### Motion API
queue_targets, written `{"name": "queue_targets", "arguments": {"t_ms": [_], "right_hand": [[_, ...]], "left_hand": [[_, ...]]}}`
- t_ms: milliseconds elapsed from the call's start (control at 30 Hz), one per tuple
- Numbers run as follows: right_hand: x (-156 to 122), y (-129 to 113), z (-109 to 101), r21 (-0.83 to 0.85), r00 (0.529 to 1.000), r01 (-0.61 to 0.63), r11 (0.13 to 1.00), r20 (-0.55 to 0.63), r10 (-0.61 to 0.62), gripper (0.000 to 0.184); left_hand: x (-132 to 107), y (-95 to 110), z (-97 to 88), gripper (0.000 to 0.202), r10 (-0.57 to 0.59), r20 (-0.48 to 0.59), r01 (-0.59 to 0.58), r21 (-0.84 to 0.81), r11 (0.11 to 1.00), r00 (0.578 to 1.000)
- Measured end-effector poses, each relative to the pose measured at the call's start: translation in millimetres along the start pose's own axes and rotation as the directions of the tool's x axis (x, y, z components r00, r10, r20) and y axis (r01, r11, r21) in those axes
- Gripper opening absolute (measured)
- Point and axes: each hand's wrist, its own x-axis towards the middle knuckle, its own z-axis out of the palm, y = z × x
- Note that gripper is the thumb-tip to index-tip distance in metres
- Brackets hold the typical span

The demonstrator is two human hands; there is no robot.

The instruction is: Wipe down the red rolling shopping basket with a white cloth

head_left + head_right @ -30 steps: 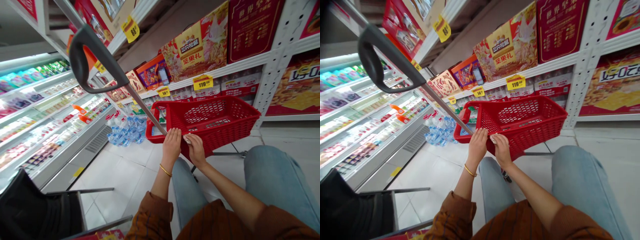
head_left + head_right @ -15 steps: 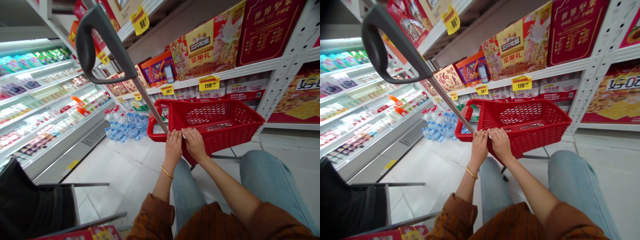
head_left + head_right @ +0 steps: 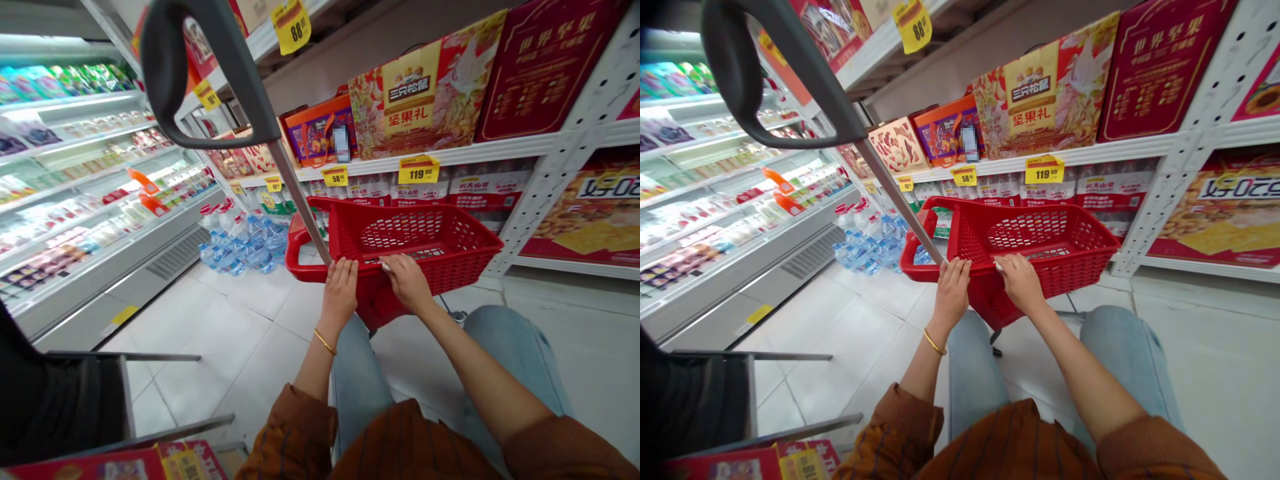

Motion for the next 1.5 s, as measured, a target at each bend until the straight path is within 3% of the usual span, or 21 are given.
{"name": "queue_targets", "arguments": {"t_ms": [167,333,667,900,1267,1500], "right_hand": [[15,-24,4,0.206,0.995,-0.015,0.978,-0.095,0.036,0.034],[18,-44,16,0.136,0.997,0.010,0.991,-0.076,0.001,0.037],[6,-8,20,-0.009,0.982,0.074,0.997,-0.173,-0.074,0.026],[-4,11,12,-0.052,0.991,0.106,0.993,-0.073,-0.109,0.029],[-4,-3,1,-0.050,0.998,0.057,0.997,-0.020,-0.058,0.033],[1,-11,4,-0.003,0.999,-0.024,1.000,-0.035,0.024,0.034]], "left_hand": [[2,7,0.3,0.051,-0.021,0.003,0.021,-0.015,1.000,1.000],[1,9,-1.9,0.046,-0.037,-0.022,0.037,-0.036,0.999,0.999],[-5,13,-4.5,0.047,-0.042,-0.032,0.041,-0.022,0.999,0.999],[-5,8,-6.6,0.047,-0.018,-0.010,0.018,-0.010,1.000,1.000],[-5,3,-11.5,0.039,0.004,-0.004,-0.004,-0.008,1.000,1.000],[1,21,-15.8,0.039,-0.142,-0.008,0.142,0.020,0.990,0.990]]}}
